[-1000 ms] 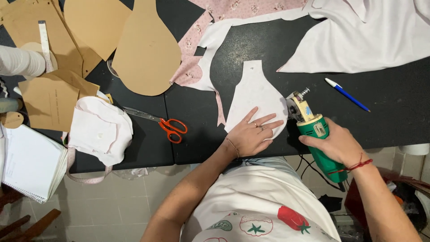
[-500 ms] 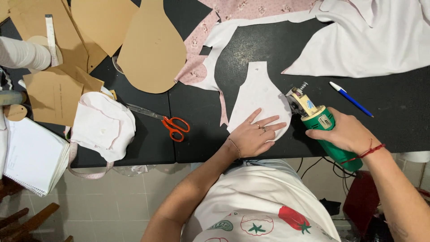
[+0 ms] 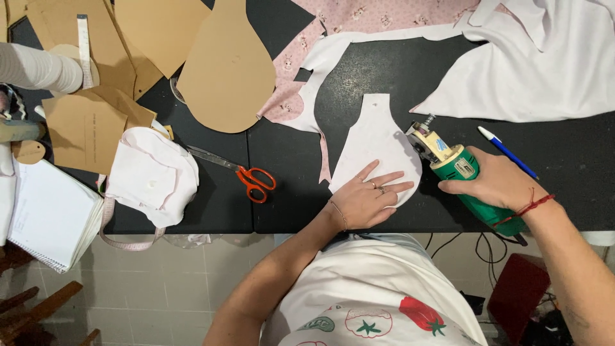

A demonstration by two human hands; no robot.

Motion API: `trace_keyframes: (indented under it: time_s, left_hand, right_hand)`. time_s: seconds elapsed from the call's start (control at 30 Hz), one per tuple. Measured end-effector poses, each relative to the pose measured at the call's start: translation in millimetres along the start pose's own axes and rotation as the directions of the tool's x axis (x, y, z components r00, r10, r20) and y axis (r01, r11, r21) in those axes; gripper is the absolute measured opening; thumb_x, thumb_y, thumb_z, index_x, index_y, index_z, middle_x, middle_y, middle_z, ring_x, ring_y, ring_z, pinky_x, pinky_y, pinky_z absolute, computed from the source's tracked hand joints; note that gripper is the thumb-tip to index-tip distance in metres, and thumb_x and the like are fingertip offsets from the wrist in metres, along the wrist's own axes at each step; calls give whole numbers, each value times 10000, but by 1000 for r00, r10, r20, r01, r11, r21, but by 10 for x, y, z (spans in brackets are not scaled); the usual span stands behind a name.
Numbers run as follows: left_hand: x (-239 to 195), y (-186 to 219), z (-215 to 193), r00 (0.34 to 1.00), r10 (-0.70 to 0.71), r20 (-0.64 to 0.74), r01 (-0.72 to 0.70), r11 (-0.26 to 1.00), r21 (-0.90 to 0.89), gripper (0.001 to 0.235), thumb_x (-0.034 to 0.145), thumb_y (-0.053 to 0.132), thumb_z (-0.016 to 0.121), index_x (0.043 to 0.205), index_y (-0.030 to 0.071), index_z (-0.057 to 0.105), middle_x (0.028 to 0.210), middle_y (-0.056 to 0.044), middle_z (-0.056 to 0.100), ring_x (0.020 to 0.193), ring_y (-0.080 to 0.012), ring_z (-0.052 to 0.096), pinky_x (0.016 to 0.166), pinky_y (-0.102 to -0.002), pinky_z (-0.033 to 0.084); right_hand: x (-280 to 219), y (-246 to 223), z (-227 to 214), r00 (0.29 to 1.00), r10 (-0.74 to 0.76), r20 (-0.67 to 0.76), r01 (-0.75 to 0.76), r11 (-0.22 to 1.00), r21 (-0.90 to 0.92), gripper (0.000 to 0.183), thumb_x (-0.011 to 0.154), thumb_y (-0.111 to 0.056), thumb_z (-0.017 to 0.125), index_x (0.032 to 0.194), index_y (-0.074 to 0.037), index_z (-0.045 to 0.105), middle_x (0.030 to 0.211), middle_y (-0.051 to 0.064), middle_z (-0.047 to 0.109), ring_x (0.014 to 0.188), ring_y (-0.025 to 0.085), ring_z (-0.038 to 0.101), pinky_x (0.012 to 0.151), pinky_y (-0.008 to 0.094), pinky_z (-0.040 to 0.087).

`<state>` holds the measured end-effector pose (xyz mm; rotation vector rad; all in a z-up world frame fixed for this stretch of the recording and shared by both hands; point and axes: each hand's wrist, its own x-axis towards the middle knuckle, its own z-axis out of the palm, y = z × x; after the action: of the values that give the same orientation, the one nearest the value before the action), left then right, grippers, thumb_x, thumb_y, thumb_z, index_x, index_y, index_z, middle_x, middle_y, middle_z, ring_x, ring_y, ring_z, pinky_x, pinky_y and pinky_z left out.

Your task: The person places a cardboard pattern on a piece of white fabric and traces its outline with a blue pen. They then use an electric rotary cutter to cut the fabric along the traced lines. The person repeats this process with a second piece of fabric.

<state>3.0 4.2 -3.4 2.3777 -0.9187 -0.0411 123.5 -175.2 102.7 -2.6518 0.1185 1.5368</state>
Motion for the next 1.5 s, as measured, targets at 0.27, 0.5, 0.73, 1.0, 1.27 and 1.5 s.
trace_keyframes:
  time_s: [0.27,0.5,0.73,1.0,1.27,1.5]
  left_hand:
    - [6,15,-29,1000,-3,-7,3,1000,18,167,858,282,467,786,138,511,1302,67,409,1249,-137,344,1065,-455,185]
    - [7,18,-19,1000,2,-21,-1,1000,31,176,850,283,473,773,134,529,1294,70,416,1239,-140,362,1055,-462,200]
    - [-12,32,0,999,-2,-37,3,999,33,156,844,277,486,799,134,531,1295,68,414,1231,-142,377,1054,-462,212]
    - [-5,83,-32,997,-45,-68,43,999,-25,156,848,255,461,780,128,522,1249,61,465,1220,-135,388,1055,-451,211]
    - [218,397,-170,877,-443,-186,166,643,-748,146,934,193,310,861,72,347,1284,-47,423,1235,-304,411,1020,-418,321]
    - [90,599,54,959,-244,145,278,700,-657,279,852,388,374,984,196,526,1164,-9,467,1055,-239,442,845,-367,322]
  right_hand:
    - [84,-81,-28,997,-70,-31,69,997,-29,563,590,-463,632,1048,-153,532,896,116,636,803,271,584,699,315,411]
    - [87,-227,-38,996,-73,-56,75,996,37,525,589,-444,631,978,-105,540,874,134,617,770,292,566,665,333,399]
    - [-36,-489,-60,988,-64,-137,88,981,173,531,586,-398,602,1026,-105,559,930,134,616,814,315,562,695,350,390]
    - [87,-367,144,892,-104,-440,270,903,334,532,619,-418,606,1017,-71,537,938,126,593,834,302,523,710,359,364]
    - [-174,470,616,742,-37,-669,462,752,471,397,731,-228,687,1044,-44,529,934,57,560,802,120,469,705,282,387]
    - [-364,868,917,819,129,-560,273,770,577,390,729,-208,665,1048,-19,544,934,107,571,807,201,513,659,355,409]
